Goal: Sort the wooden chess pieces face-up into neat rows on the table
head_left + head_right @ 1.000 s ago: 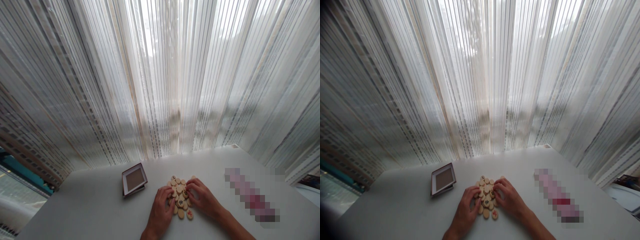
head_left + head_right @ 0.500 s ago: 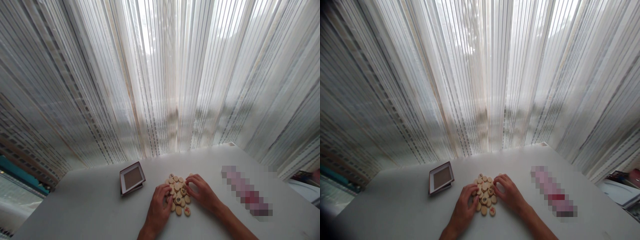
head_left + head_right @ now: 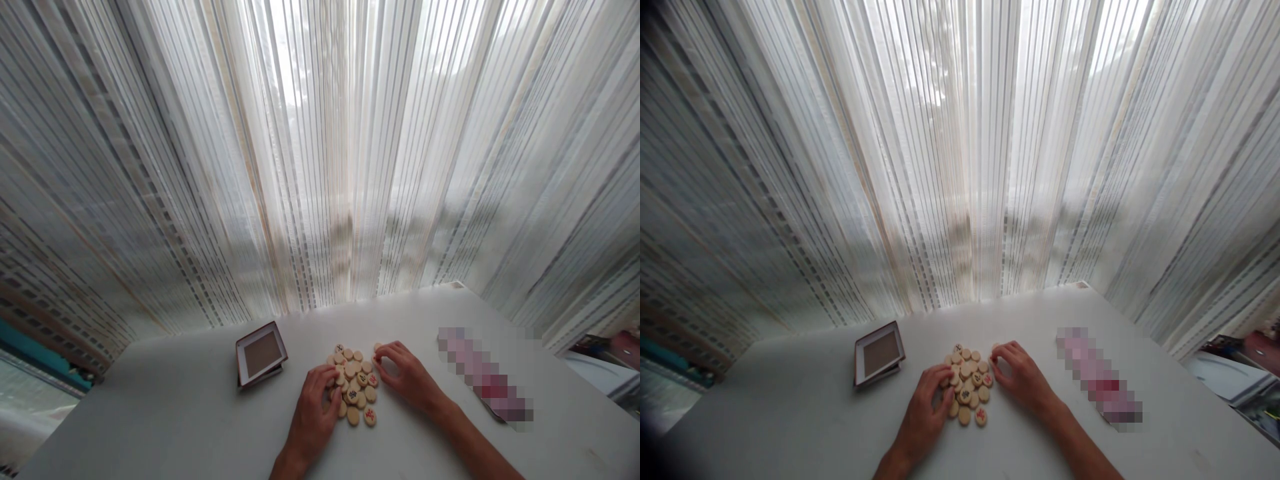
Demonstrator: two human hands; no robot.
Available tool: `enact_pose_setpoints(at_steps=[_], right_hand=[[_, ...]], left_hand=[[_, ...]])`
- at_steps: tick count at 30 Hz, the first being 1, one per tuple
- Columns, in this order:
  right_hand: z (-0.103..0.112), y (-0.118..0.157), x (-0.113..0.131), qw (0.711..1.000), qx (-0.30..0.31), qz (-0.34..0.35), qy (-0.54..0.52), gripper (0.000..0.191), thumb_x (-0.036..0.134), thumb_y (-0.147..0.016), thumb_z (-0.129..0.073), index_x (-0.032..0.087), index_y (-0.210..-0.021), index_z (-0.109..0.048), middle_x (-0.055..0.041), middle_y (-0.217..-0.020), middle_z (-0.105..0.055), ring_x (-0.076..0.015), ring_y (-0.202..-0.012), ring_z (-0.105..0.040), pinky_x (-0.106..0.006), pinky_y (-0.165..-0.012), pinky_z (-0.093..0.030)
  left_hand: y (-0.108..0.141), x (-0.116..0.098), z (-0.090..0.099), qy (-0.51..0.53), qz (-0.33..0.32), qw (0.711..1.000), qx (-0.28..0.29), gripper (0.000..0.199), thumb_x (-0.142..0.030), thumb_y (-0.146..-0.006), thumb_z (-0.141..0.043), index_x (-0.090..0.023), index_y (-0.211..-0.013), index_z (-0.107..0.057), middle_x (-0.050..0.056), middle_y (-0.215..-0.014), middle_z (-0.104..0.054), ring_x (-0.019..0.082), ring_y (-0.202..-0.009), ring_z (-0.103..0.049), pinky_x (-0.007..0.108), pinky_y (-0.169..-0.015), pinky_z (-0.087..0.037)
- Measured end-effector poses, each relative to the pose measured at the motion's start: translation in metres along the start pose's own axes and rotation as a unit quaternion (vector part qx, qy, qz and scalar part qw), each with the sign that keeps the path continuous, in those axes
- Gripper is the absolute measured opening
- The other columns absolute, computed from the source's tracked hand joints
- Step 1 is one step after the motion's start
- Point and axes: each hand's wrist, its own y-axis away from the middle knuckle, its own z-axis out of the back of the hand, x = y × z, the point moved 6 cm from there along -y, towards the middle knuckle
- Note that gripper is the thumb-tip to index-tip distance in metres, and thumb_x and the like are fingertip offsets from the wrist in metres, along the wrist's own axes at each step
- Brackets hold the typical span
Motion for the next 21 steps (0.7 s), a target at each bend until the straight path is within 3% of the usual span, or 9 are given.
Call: enact_pose_setpoints(at_steps=[11, 21], right_hand=[[-0.004, 0.001, -0.001, 0.999, 0.038, -0.014, 0.007, 0.008, 0.019, -0.089, -0.06, 0.025, -0.093, -0.063, -0.0028, -0.092, -0.066, -0.0204, -0.093, -0.06, -0.032, -0.083, -0.051], [0.006, 0.001, -0.012, 0.997, -0.047, -0.027, 0.056, 0.013, 0.025, -0.096, -0.052, 0.024, -0.099, -0.064, -0.0074, -0.102, -0.066, -0.0246, -0.099, -0.06, -0.042, -0.089, -0.051]], left_hand=[[0.001, -0.003, 0.001, 0.0, -0.003, 1.0, -0.004, 0.023, -0.019, -0.091, -0.056, -0.023, -0.114, -0.062, 0.009, -0.119, -0.062, 0.025, -0.116, -0.057, 0.045, -0.103, -0.048], [-0.001, -0.004, 0.001, 0.006, 0.002, 1.0, -0.001, 0.025, -0.021, -0.092, -0.054, -0.023, -0.117, -0.06, 0.011, -0.12, -0.061, 0.026, -0.117, -0.056, 0.05, -0.104, -0.047]])
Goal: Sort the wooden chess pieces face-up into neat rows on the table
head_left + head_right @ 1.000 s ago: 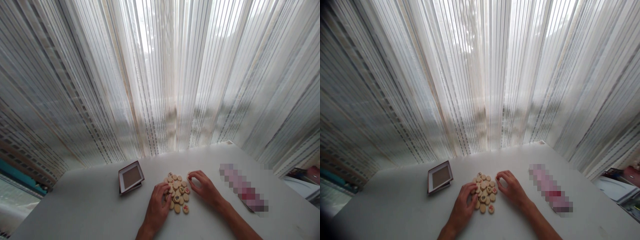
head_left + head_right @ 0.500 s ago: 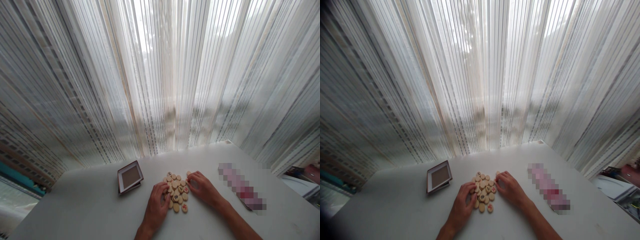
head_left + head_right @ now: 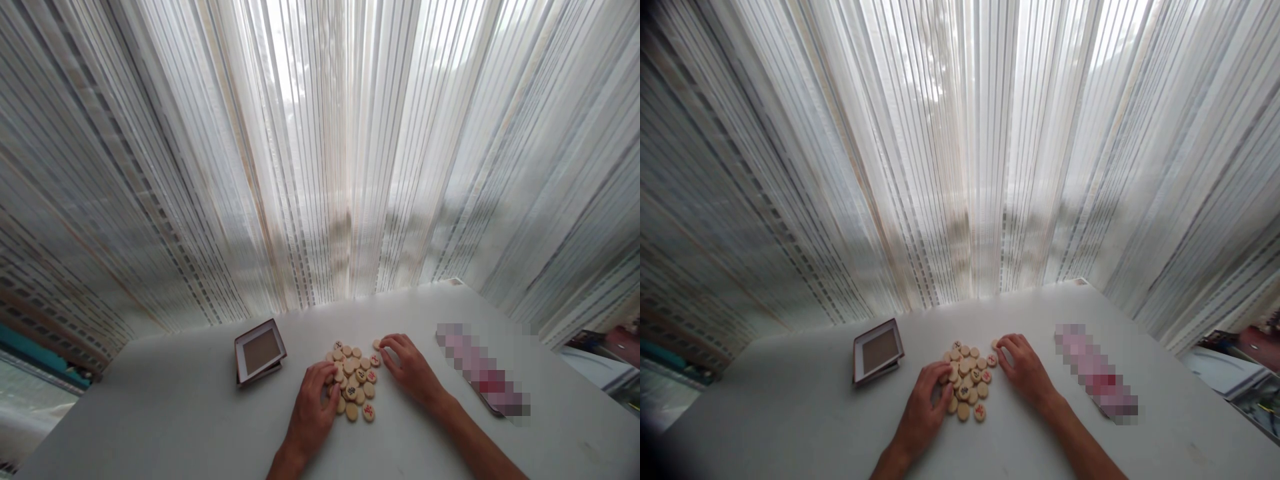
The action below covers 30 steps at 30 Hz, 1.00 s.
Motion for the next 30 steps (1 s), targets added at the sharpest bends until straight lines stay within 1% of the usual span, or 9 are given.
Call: enact_pose_setpoints(at_steps=[5, 11, 16, 19, 23, 26, 30], right_hand=[[-0.002, 0.0, -0.003, 1.0, 0.004, 0.001, 0.002, 0.019, 0.026, -0.097, -0.05, 0.025, -0.108, -0.066, -0.0085, -0.108, -0.067, -0.0259, -0.105, -0.06, -0.046, -0.094, -0.05], [-0.009, 0.001, 0.003, 0.999, 0.035, 0.021, 0.006, 0.022, 0.025, -0.096, -0.053, 0.026, -0.112, -0.067, -0.0069, -0.113, -0.069, -0.0263, -0.111, -0.059, -0.046, -0.096, -0.048], [-0.017, 0.003, 0.01, 0.997, 0.062, 0.038, -0.004, 0.026, 0.025, -0.097, -0.052, 0.028, -0.119, -0.065, -0.0058, -0.118, -0.069, -0.0262, -0.118, -0.056, -0.047, -0.1, -0.045], [-0.015, 0.002, 0.016, 0.997, 0.061, 0.049, -0.019, 0.026, 0.024, -0.097, -0.052, 0.026, -0.119, -0.065, -0.0069, -0.119, -0.069, -0.0257, -0.118, -0.056, -0.046, -0.1, -0.046], [-0.012, 0.001, 0.022, 0.996, 0.046, 0.057, -0.044, 0.025, 0.023, -0.097, -0.052, 0.025, -0.117, -0.066, -0.0096, -0.116, -0.067, -0.0254, -0.112, -0.059, -0.045, -0.097, -0.049], [-0.014, 0.001, 0.023, 0.996, 0.048, 0.049, -0.058, 0.025, 0.023, -0.096, -0.052, 0.025, -0.117, -0.065, -0.0104, -0.116, -0.066, -0.025, -0.11, -0.059, -0.044, -0.096, -0.05], [-0.019, 0.002, 0.022, 0.996, 0.047, 0.042, -0.066, 0.025, 0.026, -0.096, -0.053, 0.025, -0.118, -0.065, -0.0107, -0.117, -0.065, -0.0247, -0.11, -0.059, -0.043, -0.097, -0.05]], left_hand=[[0.0, -0.002, 0.001, -0.001, -0.001, 1.0, -0.005, 0.024, -0.02, -0.092, -0.055, -0.023, -0.115, -0.062, 0.011, -0.119, -0.062, 0.026, -0.116, -0.057, 0.049, -0.103, -0.048], [0.0, 0.0, 0.001, -0.004, -0.006, 1.0, -0.01, 0.024, -0.02, -0.092, -0.055, -0.023, -0.114, -0.062, 0.01, -0.118, -0.063, 0.025, -0.115, -0.058, 0.047, -0.102, -0.049], [0.0, 0.0, -0.001, -0.007, -0.01, 1.0, -0.003, 0.022, -0.022, -0.093, -0.054, -0.022, -0.113, -0.063, 0.011, -0.118, -0.062, 0.026, -0.116, -0.057, 0.048, -0.102, -0.048], [-0.001, 0.0, -0.001, -0.012, -0.014, 1.0, -0.003, 0.021, -0.022, -0.092, -0.055, -0.022, -0.112, -0.063, 0.01, -0.118, -0.062, 0.025, -0.116, -0.057, 0.047, -0.102, -0.048], [-0.005, 0.0, -0.002, -0.027, -0.005, 0.999, -0.021, 0.019, -0.024, -0.09, -0.059, -0.023, -0.109, -0.064, 0.009, -0.112, -0.064, 0.024, -0.108, -0.06, 0.045, -0.098, -0.051], [-0.008, 0.001, -0.002, -0.045, 0.012, 0.998, -0.034, 0.021, -0.027, -0.088, -0.064, -0.023, -0.108, -0.064, 0.008, -0.104, -0.065, 0.025, -0.099, -0.062, 0.043, -0.09, -0.054], [-0.01, 0.003, -0.004, -0.055, 0.021, 0.998, -0.034, 0.021, -0.031, -0.086, -0.066, -0.023, -0.105, -0.065, 0.008, -0.099, -0.065, 0.025, -0.092, -0.062, 0.041, -0.083, -0.054]])
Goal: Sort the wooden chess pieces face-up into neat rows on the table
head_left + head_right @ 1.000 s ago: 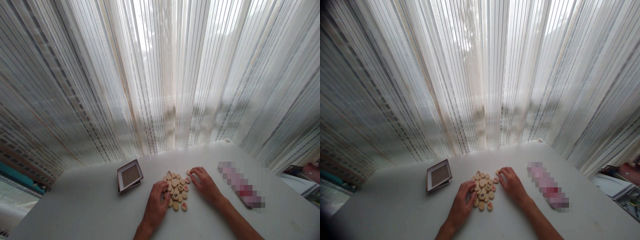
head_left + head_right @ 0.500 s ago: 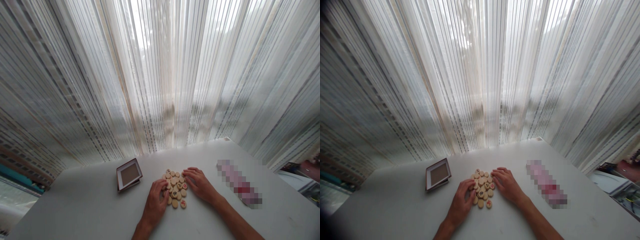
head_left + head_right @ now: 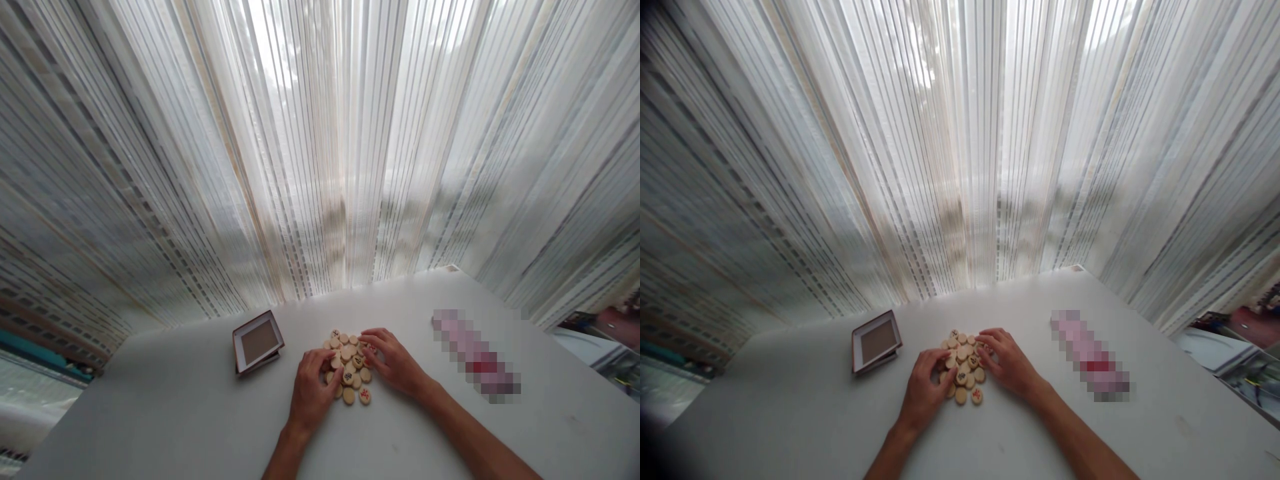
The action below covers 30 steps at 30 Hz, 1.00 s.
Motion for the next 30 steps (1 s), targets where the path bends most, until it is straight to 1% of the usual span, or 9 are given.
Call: enact_pose_setpoints(at_steps=[4, 6, 8, 11, 15, 18, 21, 25, 30], right_hand=[[-0.001, 0.0, -0.002, 1.0, -0.003, -0.005, -0.005, 0.024, 0.027, -0.096, -0.053, 0.024, -0.115, -0.066, -0.0105, -0.116, -0.065, -0.0242, -0.108, -0.06, -0.042, -0.096, -0.051], [-0.001, 0.0, -0.003, 1.0, -0.003, -0.008, -0.008, 0.023, 0.027, -0.096, -0.053, 0.024, -0.115, -0.067, -0.0105, -0.116, -0.065, -0.0241, -0.108, -0.06, -0.042, -0.096, -0.051], [-0.001, 0.0, -0.004, 1.0, -0.002, -0.012, -0.011, 0.023, 0.027, -0.096, -0.053, 0.024, -0.114, -0.067, -0.0104, -0.116, -0.065, -0.024, -0.108, -0.06, -0.042, -0.096, -0.051], [-0.001, 0.0, -0.004, 1.0, 0.0, -0.015, -0.015, 0.023, 0.027, -0.096, -0.052, 0.024, -0.114, -0.066, -0.0101, -0.115, -0.065, -0.0238, -0.108, -0.06, -0.042, -0.096, -0.051], [-0.001, 0.0, -0.005, 1.0, -0.005, -0.015, -0.017, 0.023, 0.028, -0.097, -0.05, 0.024, -0.112, -0.067, -0.0103, -0.115, -0.065, -0.0239, -0.108, -0.06, -0.043, -0.097, -0.051], [-0.002, 0.0, -0.006, 1.0, -0.004, -0.016, -0.019, 0.022, 0.028, -0.097, -0.051, 0.024, -0.112, -0.067, -0.0102, -0.115, -0.064, -0.024, -0.108, -0.06, -0.043, -0.097, -0.051], [-0.002, 0.0, -0.006, 1.0, -0.002, -0.018, -0.022, 0.023, 0.028, -0.097, -0.051, 0.025, -0.113, -0.067, -0.0097, -0.115, -0.064, -0.0238, -0.108, -0.061, -0.043, -0.097, -0.051], [-0.002, -0.001, -0.005, 0.999, -0.008, -0.017, -0.027, 0.022, 0.03, -0.097, -0.051, 0.025, -0.111, -0.068, -0.0092, -0.113, -0.065, -0.0239, -0.107, -0.062, -0.042, -0.097, -0.052], [-0.002, 0.0, -0.004, 0.999, -0.01, -0.009, -0.032, 0.022, 0.029, -0.097, -0.05, 0.024, -0.111, -0.067, -0.01, -0.113, -0.064, -0.0243, -0.107, -0.061, -0.043, -0.095, -0.052]], left_hand=[[0.001, 0.003, 0.0, 0.004, 0.014, 1.0, -0.009, 0.018, -0.032, -0.087, -0.064, -0.022, -0.103, -0.065, 0.007, -0.094, -0.065, 0.023, -0.084, -0.063, 0.039, -0.079, -0.055], [0.001, 0.004, 0.0, 0.009, 0.017, 1.0, -0.014, 0.018, -0.031, -0.088, -0.064, -0.021, -0.102, -0.066, 0.006, -0.094, -0.065, 0.022, -0.084, -0.064, 0.038, -0.08, -0.055], [0.001, 0.005, 0.002, 0.013, 0.018, 1.0, -0.022, 0.017, -0.032, -0.088, -0.064, -0.021, -0.101, -0.065, 0.006, -0.096, -0.066, 0.022, -0.089, -0.064, 0.038, -0.083, -0.054], [0.0, 0.009, 0.01, 0.012, 0.015, 0.999, -0.044, 0.017, -0.034, -0.089, -0.062, -0.022, -0.101, -0.065, 0.007, -0.1, -0.066, 0.024, -0.097, -0.063, 0.04, -0.089, -0.053], [-0.001, 0.022, 0.027, -0.012, 0.005, 0.998, -0.066, 0.018, -0.036, -0.091, -0.06, -0.021, -0.101, -0.065, 0.008, -0.101, -0.067, 0.025, -0.099, -0.063, 0.043, -0.091, -0.053], [-0.002, 0.031, 0.037, -0.031, -0.004, 0.998, -0.056, 0.018, -0.036, -0.092, -0.058, -0.021, -0.099, -0.066, 0.008, -0.099, -0.068, 0.025, -0.099, -0.064, 0.043, -0.091, -0.053], [0.0, 0.036, 0.042, -0.046, -0.004, 0.998, -0.041, 0.017, -0.036, -0.092, -0.059, -0.022, -0.097, -0.068, 0.007, -0.097, -0.07, 0.024, -0.096, -0.066, 0.041, -0.088, -0.055], [0.002, 0.037, 0.044, -0.058, -0.008, 0.998, -0.022, 0.014, -0.035, -0.089, -0.062, -0.023, -0.092, -0.069, 0.006, -0.097, -0.071, 0.023, -0.091, -0.067, 0.038, -0.083, -0.056], [0.003, 0.037, 0.042, -0.057, -0.009, 0.998, 0.001, 0.011, -0.031, -0.089, -0.062, -0.022, -0.089, -0.068, 0.006, -0.096, -0.07, 0.023, -0.091, -0.066, 0.038, -0.083, -0.056]])
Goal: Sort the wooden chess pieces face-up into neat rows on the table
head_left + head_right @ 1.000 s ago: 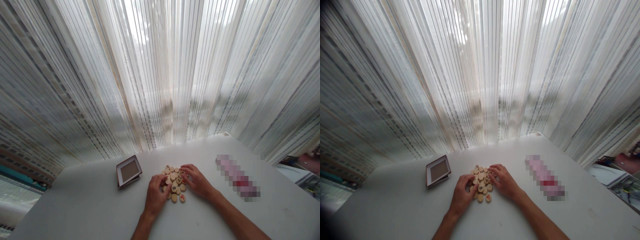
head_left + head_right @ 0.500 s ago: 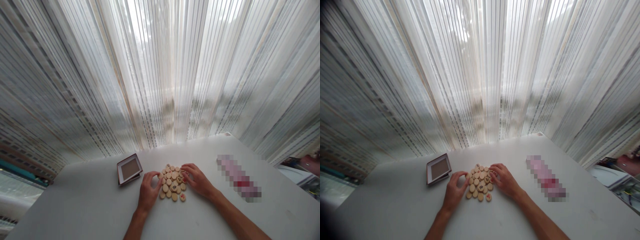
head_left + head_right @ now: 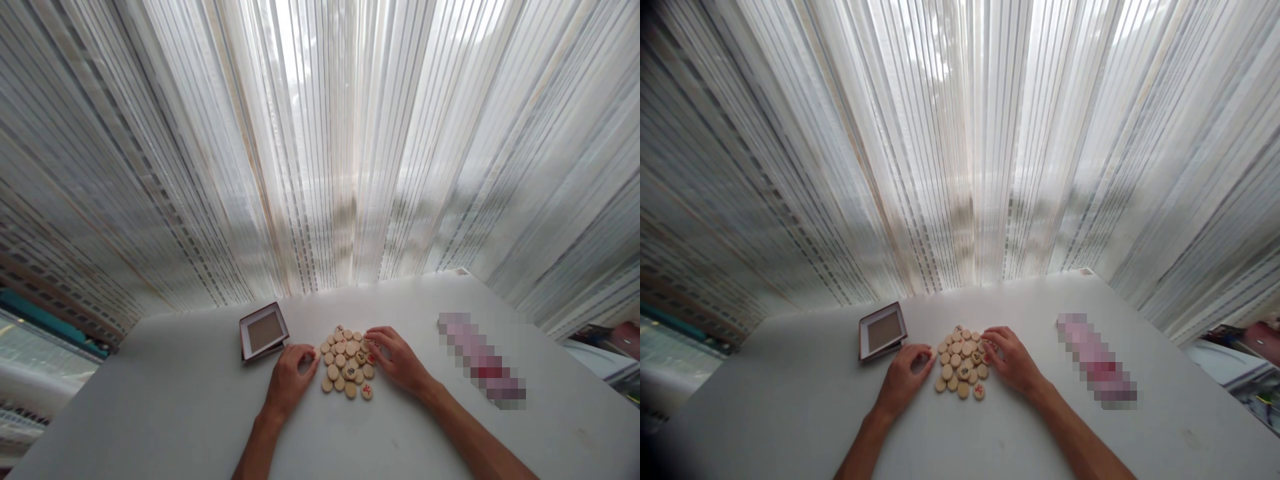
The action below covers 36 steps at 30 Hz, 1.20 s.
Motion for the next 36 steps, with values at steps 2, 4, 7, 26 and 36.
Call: enact_pose_setpoints(at_steps=[2, 4, 7, 26, 36], right_hand=[[0.0, 0.0, 0.0, 1.0, 0.001, 0.001, 0.0, 0.022, 0.028, -0.098, -0.05, 0.024, -0.112, -0.067, -0.0101, -0.113, -0.064, -0.0241, -0.107, -0.061, -0.043, -0.095, -0.052], [0.0, 0.001, 0.001, 1.0, -0.001, 0.001, 0.002, 0.022, 0.027, -0.098, -0.05, 0.024, -0.111, -0.067, -0.0099, -0.112, -0.064, -0.0238, -0.106, -0.061, -0.042, -0.095, -0.052], [0.0, 0.001, 0.002, 1.0, -0.006, 0.006, 0.006, 0.021, 0.026, -0.097, -0.051, 0.025, -0.109, -0.067, -0.0097, -0.11, -0.064, -0.0238, -0.104, -0.061, -0.04, -0.093, -0.053], [0.0, 0.001, 0.02, 0.999, -0.009, 0.031, -0.011, 0.014, 0.019, -0.094, -0.054, 0.024, -0.1, -0.066, -0.0085, -0.106, -0.065, -0.0232, -0.103, -0.06, -0.04, -0.091, -0.052], [-0.029, 0.014, 0.069, 0.989, 0.07, 0.129, 0.008, 0.01, 0.018, -0.089, -0.061, 0.022, -0.098, -0.063, -0.0057, -0.1, -0.067, -0.0215, -0.101, -0.057, -0.037, -0.092, -0.048]], left_hand=[[0.0, 0.0, -0.001, -0.002, 0.002, 1.0, 0.006, 0.01, -0.03, -0.09, -0.061, -0.021, -0.09, -0.068, 0.006, -0.096, -0.07, 0.023, -0.091, -0.065, 0.039, -0.083, -0.055], [0.0, 0.0, -0.002, -0.005, 0.0, 1.0, 0.01, 0.009, -0.028, -0.089, -0.062, -0.021, -0.089, -0.067, 0.006, -0.095, -0.07, 0.023, -0.091, -0.065, 0.039, -0.084, -0.055], [0.0, -0.002, -0.003, -0.013, -0.01, 1.0, 0.012, 0.006, -0.024, -0.089, -0.061, -0.022, -0.089, -0.067, 0.005, -0.095, -0.07, 0.023, -0.092, -0.065, 0.039, -0.084, -0.054], [0.008, -0.052, -0.013, 0.015, -0.104, 0.991, 0.084, 0.019, -0.018, -0.082, -0.068, -0.024, -0.1, -0.064, 0.005, -0.103, -0.068, 0.024, -0.097, -0.06, 0.042, -0.092, -0.05], [0.007, -0.054, -0.012, 0.018, -0.096, 0.991, 0.088, 0.019, -0.013, -0.08, -0.069, -0.024, -0.095, -0.064, 0.003, -0.101, -0.068, 0.023, -0.096, -0.06, 0.04, -0.091, -0.05]])
